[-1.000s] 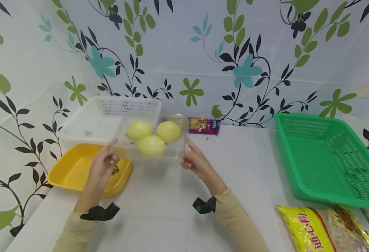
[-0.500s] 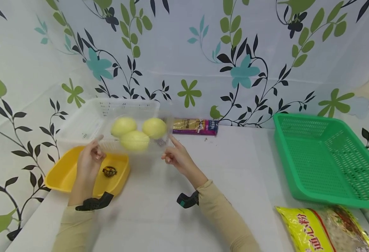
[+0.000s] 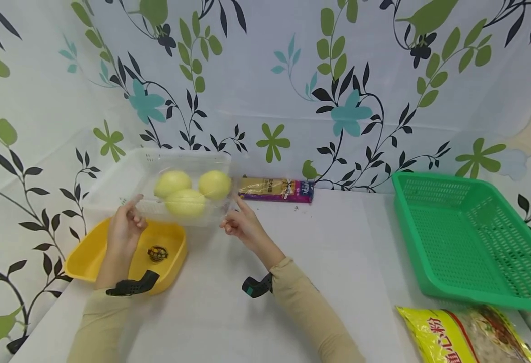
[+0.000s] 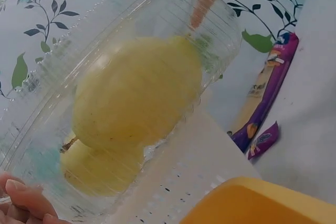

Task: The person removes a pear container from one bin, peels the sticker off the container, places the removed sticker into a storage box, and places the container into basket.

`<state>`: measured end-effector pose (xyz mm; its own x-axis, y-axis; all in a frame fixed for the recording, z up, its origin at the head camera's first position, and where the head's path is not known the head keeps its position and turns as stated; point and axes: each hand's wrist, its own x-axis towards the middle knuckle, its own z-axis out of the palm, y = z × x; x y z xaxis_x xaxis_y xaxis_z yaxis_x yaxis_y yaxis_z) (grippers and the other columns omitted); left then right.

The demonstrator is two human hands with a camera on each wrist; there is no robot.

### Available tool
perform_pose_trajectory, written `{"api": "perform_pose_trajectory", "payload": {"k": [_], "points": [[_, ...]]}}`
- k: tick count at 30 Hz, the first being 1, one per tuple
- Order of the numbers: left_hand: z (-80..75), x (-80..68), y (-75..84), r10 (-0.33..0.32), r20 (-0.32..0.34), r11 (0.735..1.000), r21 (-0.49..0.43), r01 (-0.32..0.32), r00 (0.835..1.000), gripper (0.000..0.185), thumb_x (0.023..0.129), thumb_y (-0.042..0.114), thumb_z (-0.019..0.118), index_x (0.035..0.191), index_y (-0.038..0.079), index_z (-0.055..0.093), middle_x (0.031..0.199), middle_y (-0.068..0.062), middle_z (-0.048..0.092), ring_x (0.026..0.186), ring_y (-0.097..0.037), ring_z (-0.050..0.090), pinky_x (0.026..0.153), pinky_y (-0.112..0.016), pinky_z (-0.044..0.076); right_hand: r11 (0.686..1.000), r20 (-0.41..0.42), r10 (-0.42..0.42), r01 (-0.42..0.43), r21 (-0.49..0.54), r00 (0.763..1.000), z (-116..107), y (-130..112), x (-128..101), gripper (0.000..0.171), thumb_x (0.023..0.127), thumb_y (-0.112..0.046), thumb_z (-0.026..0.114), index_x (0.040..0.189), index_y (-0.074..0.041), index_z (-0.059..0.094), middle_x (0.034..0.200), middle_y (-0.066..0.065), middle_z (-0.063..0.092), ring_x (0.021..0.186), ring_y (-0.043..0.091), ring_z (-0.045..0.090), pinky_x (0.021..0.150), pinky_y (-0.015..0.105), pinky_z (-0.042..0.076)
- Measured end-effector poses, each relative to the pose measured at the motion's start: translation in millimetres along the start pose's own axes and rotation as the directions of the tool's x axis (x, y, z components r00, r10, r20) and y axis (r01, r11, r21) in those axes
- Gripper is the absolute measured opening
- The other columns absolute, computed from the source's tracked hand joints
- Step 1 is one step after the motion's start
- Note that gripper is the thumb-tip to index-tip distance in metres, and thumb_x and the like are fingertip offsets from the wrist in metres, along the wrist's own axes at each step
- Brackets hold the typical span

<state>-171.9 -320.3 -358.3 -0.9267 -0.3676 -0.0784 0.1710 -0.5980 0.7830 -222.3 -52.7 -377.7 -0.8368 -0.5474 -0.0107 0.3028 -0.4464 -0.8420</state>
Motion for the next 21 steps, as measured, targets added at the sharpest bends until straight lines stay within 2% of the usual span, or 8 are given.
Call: {"api": "perform_pose_trajectory", "payload": {"k": [4, 8, 14, 21], "points": [[0.5, 6.2, 3.3, 0.006, -0.032, 0.999, -0.040, -0.007, 0.999, 0.039, 0.094, 0.014, 0.044, 0.130, -0.002, 0.042, 0.047, -0.002, 0.038, 0.038, -0.012, 0.032, 0.039, -0.022, 0.030, 1.000, -0.003, -0.010, 0.010, -0.009, 1.000, 2.9, 1.6, 9.4, 0.070, 0.083, 0.005, 0.041, 0.144, -0.012, 0.012, 0.059, 0.005, 0.051, 0.049, 0.009, 0.046, 0.051, 0.020, 0.039], [1.1, 9.7, 7.1, 0.005, -0.087, 1.000, -0.014, -0.007, 0.996, 0.036, 0.092, 0.014, 0.049, 0.126, -0.001, 0.049, 0.047, -0.003, 0.039, 0.037, -0.012, 0.033, 0.037, -0.021, 0.032, 1.000, -0.018, 0.014, -0.015, -0.022, 1.000, 4.2, 0.2, 15.4, 0.069, 0.083, 0.007, 0.039, 0.144, -0.014, 0.014, 0.060, 0.006, 0.052, 0.048, 0.009, 0.047, 0.049, 0.019, 0.038], [0.7, 14.0, 13.2, -0.022, -0.056, 0.996, 0.083, 0.027, 0.998, 0.042, 0.093, 0.016, 0.049, 0.130, -0.001, 0.042, 0.053, -0.002, 0.041, 0.043, -0.012, 0.036, 0.041, -0.020, 0.036, 0.999, -0.028, 0.024, -0.024, -0.026, 0.999, 5.9, -4.6, 18.9, 0.069, 0.084, 0.007, 0.039, 0.144, -0.016, 0.016, 0.060, 0.007, 0.050, 0.048, 0.010, 0.047, 0.049, 0.020, 0.039], [-4.7, 22.0, 20.7, -0.036, -0.052, 0.995, 0.091, 0.040, 0.998, 0.029, 0.091, 0.013, 0.052, 0.117, 0.001, 0.056, 0.052, -0.003, 0.042, 0.042, -0.013, 0.036, 0.040, -0.021, 0.035, 0.996, -0.033, 0.038, -0.040, -0.075, 0.999, 13.1, -7.0, 24.4, 0.071, 0.084, 0.008, 0.042, 0.144, -0.014, 0.013, 0.060, 0.007, 0.056, 0.047, 0.010, 0.046, 0.049, 0.019, 0.040]]}}
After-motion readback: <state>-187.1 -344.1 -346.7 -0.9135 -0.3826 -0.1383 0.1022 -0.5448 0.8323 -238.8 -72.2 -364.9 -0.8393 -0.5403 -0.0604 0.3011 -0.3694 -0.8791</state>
